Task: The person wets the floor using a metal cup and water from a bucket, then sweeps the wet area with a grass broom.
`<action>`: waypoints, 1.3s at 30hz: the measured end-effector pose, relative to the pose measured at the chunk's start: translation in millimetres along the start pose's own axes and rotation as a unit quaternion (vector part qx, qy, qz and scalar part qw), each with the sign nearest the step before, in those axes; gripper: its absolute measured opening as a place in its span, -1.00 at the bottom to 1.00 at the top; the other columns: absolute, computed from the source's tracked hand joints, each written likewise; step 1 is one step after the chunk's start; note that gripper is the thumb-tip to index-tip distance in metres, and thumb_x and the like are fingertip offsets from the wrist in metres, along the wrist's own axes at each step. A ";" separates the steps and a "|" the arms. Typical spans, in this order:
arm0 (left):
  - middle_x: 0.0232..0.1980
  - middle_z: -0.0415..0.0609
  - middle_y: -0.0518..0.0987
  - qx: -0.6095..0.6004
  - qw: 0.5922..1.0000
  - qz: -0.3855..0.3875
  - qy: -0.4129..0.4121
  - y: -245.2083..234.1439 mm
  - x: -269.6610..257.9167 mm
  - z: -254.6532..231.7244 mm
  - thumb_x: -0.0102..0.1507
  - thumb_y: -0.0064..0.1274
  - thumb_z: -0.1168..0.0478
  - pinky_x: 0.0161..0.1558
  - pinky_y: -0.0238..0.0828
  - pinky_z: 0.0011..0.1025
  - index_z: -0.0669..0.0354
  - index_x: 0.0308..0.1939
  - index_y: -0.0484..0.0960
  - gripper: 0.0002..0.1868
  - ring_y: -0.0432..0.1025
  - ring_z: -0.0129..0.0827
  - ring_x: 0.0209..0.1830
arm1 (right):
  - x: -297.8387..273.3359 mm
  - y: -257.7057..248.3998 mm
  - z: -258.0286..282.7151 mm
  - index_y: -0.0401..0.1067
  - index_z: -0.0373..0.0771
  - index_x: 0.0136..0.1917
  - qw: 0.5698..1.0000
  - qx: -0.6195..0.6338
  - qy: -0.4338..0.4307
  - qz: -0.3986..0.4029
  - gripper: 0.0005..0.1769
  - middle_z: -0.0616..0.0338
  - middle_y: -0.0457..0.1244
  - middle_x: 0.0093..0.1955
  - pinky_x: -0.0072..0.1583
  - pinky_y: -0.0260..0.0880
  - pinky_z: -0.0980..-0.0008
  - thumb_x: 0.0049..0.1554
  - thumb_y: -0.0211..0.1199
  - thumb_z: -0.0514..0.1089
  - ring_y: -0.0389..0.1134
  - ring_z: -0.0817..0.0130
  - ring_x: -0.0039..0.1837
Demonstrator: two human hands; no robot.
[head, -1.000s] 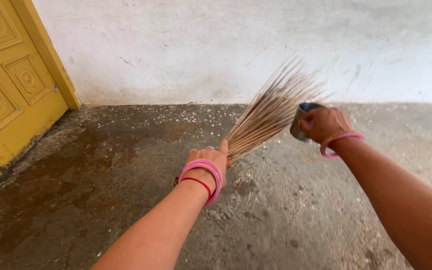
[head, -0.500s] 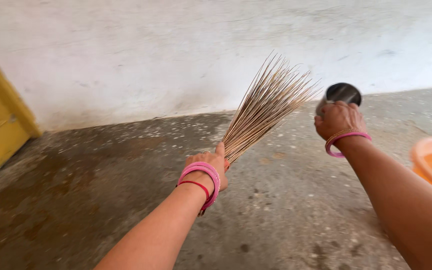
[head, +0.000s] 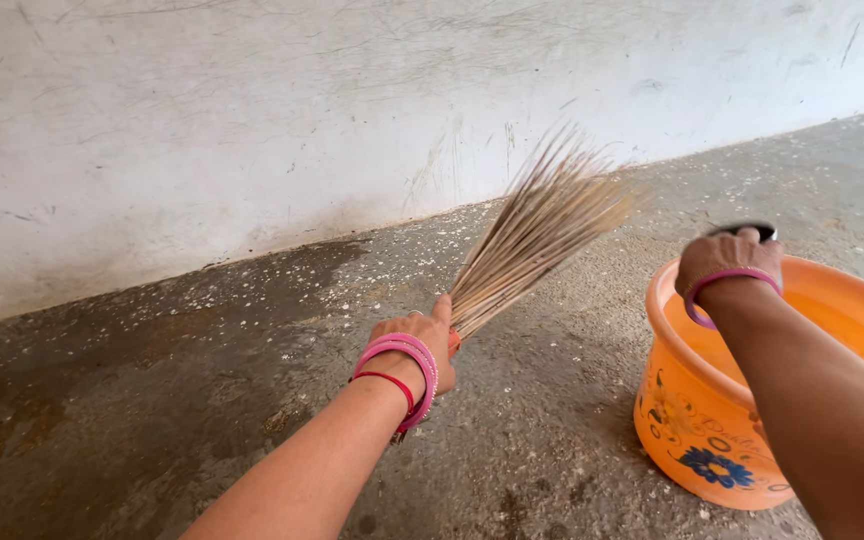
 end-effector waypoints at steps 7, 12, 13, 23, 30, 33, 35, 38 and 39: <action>0.16 0.17 0.58 0.029 0.999 -0.011 0.019 2.1 15.2 -24.8 0.21 0.13 0.15 0.21 0.41 -0.15 0.10 0.58 0.00 -0.08 0.51 -0.04 0.17 | 11.5 61.9 -26.8 0.64 -0.11 0.17 0.985 -0.046 -0.074 0.148 -0.66 0.09 0.42 0.26 0.33 0.37 0.15 0.17 0.27 -0.02 0.39 0.18 0.36; 0.10 0.20 0.59 0.012 1.000 0.017 0.000 16.7 4.4 -20.3 0.27 0.11 0.11 0.18 0.42 -0.14 0.12 0.53 0.06 -0.18 0.54 -0.04 0.10 | 24.3 95.5 -17.0 0.64 -0.11 0.17 0.962 -0.069 -0.128 0.232 -0.66 0.08 0.44 0.24 0.31 0.41 0.18 0.15 0.28 -0.04 0.43 0.17 0.32; 0.09 0.18 0.60 0.017 0.999 0.028 -0.002 18.7 3.0 -19.2 0.27 0.09 0.12 0.18 0.43 -0.16 0.12 0.56 0.00 -0.14 0.56 -0.07 0.08 | 24.7 100.7 -13.7 0.64 -0.11 0.17 0.960 -0.069 -0.135 0.237 -0.66 0.07 0.44 0.24 0.30 0.42 0.18 0.15 0.28 -0.05 0.44 0.17 0.31; 0.09 0.14 0.63 0.000 0.998 0.050 -0.044 29.8 -4.5 -2.2 0.22 0.11 0.19 0.19 0.45 -0.16 0.04 0.63 -0.13 0.00 0.56 -0.09 0.12 | 5.6 108.4 -21.8 0.65 -0.10 0.16 0.980 0.007 -0.109 0.165 -0.65 0.07 0.45 0.24 0.26 0.45 0.19 0.18 0.17 -0.07 0.47 0.14 0.28; 0.08 0.17 0.63 -0.023 0.998 0.042 -0.050 38.4 -6.7 16.8 0.22 0.11 0.15 0.17 0.48 -0.15 0.07 0.62 -0.12 -0.02 0.56 -0.05 0.10 | 1.8 77.3 -40.0 0.65 -0.01 0.16 0.997 0.014 -0.057 0.042 -0.67 0.06 0.42 0.27 0.29 0.44 0.19 0.20 0.20 0.00 0.43 0.10 0.33; 0.07 0.17 0.62 -0.037 0.997 0.039 -0.057 47.0 -7.9 29.6 0.25 0.11 0.12 0.15 0.48 -0.15 0.08 0.61 -0.09 -0.05 0.55 -0.05 0.10 | 11.1 57.9 -44.5 0.69 0.13 0.10 0.999 0.006 -0.043 0.011 -0.72 0.13 0.45 0.22 0.27 0.49 0.24 0.14 0.28 -0.03 0.46 0.13 0.29; 0.07 0.16 0.62 -0.048 0.995 0.062 -0.070 54.3 -8.3 39.6 0.24 0.12 0.13 0.15 0.50 -0.20 0.06 0.63 -0.14 -0.01 0.56 -0.08 0.11 | 21.8 42.7 -38.7 0.69 0.19 0.09 0.998 -0.021 -0.052 -0.029 -0.75 0.23 0.49 0.17 0.25 0.51 0.26 0.19 0.28 0.04 0.51 0.20 0.22; 0.06 0.07 0.64 -0.086 0.989 0.070 -0.098 68.4 -12.1 59.8 0.28 0.08 0.13 0.10 0.53 -0.26 0.01 0.63 -0.11 -0.07 0.58 -0.18 0.09 | 31.1 18.4 -20.5 0.68 0.33 0.12 0.997 -0.005 -0.037 -0.066 -0.76 0.37 0.51 0.12 0.18 0.55 0.31 0.26 0.23 0.15 0.54 0.36 0.06; 0.08 0.06 0.63 -0.085 0.988 0.070 -0.107 72.1 -12.4 67.5 0.29 0.08 0.11 0.11 0.50 -0.24 0.00 0.63 -0.09 -0.08 0.56 -0.19 0.10 | 32.1 8.8 -11.5 0.67 0.34 0.13 0.997 -0.006 -0.049 -0.066 -0.75 0.39 0.51 0.11 0.15 0.56 0.33 0.26 0.22 0.16 0.53 0.38 0.03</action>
Point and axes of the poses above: each hand's wrist, its own x-axis towards the middle knuckle, its own y-axis out of the palm, z = x × y, the point moved 4 cm from there along x, towards the middle knuckle
